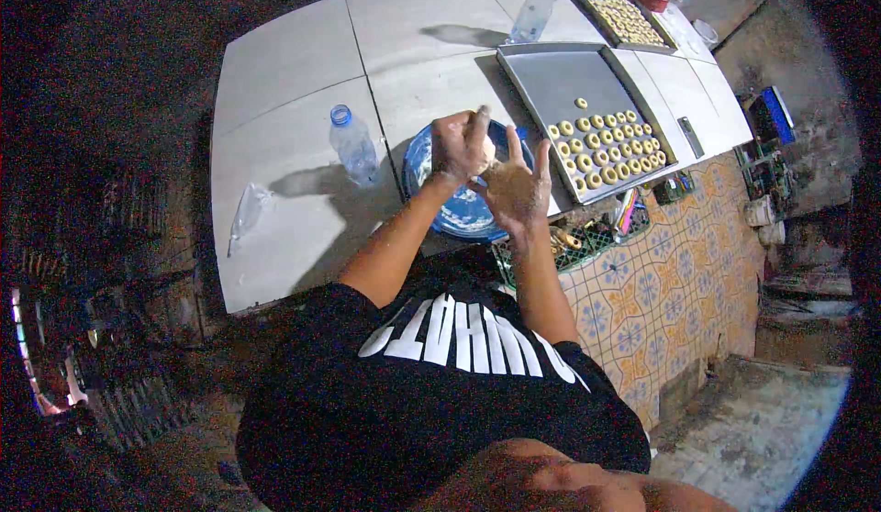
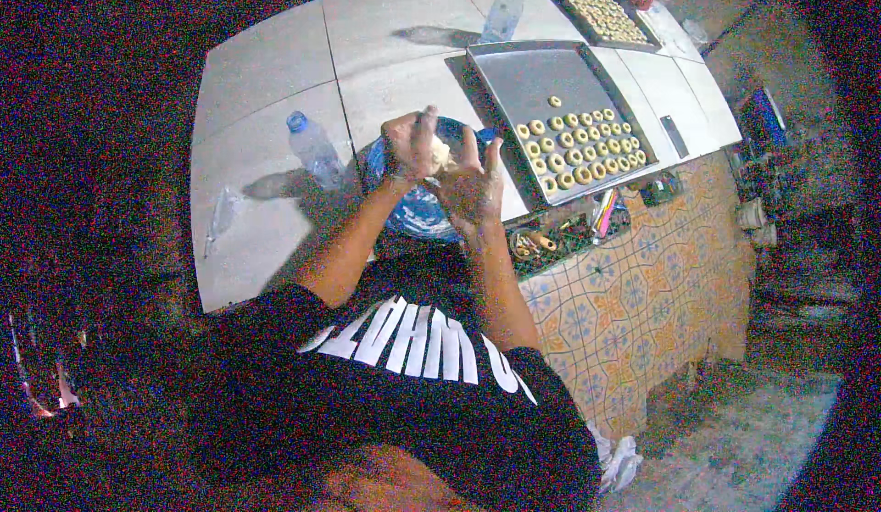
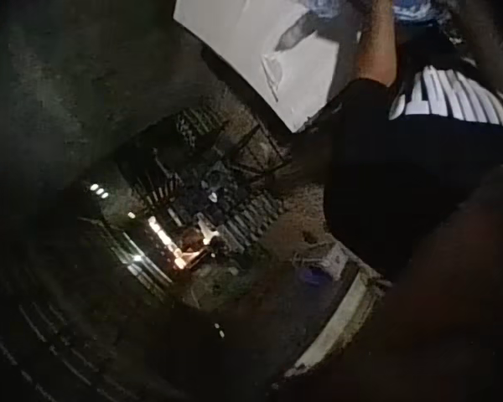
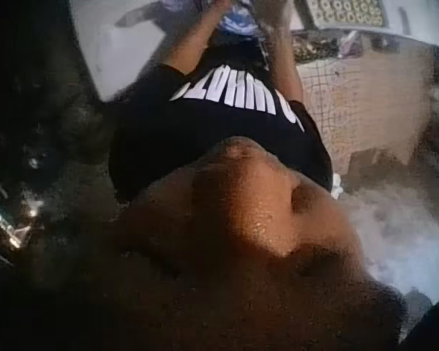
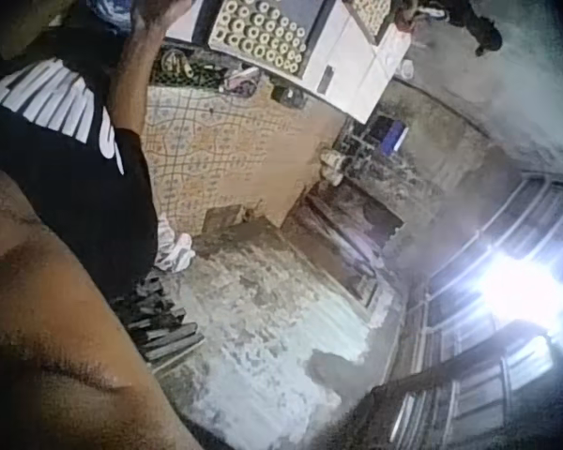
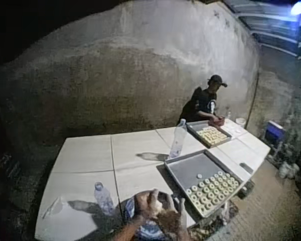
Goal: The person mixes and kneads dough in a bowl by hand.
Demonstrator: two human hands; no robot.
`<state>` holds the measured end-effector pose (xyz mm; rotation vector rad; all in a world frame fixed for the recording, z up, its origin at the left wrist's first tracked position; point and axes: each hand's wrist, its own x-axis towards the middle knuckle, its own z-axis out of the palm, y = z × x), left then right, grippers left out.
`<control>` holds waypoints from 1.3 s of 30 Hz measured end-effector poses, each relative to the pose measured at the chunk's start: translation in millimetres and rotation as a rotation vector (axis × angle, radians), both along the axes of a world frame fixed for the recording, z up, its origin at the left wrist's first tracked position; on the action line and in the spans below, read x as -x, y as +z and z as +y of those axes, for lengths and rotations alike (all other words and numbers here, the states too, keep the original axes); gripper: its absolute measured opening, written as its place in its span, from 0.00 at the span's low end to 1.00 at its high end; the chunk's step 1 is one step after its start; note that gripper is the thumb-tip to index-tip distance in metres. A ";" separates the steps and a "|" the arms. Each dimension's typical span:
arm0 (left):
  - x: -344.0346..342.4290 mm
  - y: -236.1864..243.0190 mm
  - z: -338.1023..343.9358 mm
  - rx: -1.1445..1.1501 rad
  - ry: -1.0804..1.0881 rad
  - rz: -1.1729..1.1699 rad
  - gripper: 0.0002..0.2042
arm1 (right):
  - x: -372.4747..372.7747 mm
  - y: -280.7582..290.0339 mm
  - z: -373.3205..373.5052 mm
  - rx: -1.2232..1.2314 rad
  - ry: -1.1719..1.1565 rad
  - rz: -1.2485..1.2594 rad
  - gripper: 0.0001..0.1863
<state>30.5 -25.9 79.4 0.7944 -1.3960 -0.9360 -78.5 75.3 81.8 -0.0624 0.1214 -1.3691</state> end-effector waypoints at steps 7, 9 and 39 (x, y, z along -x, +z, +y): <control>5.3 -7.6 -0.8 -0.588 -0.297 0.586 0.15 | -5.1 -28.2 -9.4 -0.359 -0.259 0.393 0.34; 3.0 -7.2 14.1 -0.560 -0.465 0.599 0.14 | -7.3 -28.2 -9.8 -0.238 -0.199 0.328 0.32; 28.3 34.5 43.3 0.110 0.095 0.042 0.19 | 41.4 19.0 8.0 0.068 -0.070 0.391 0.46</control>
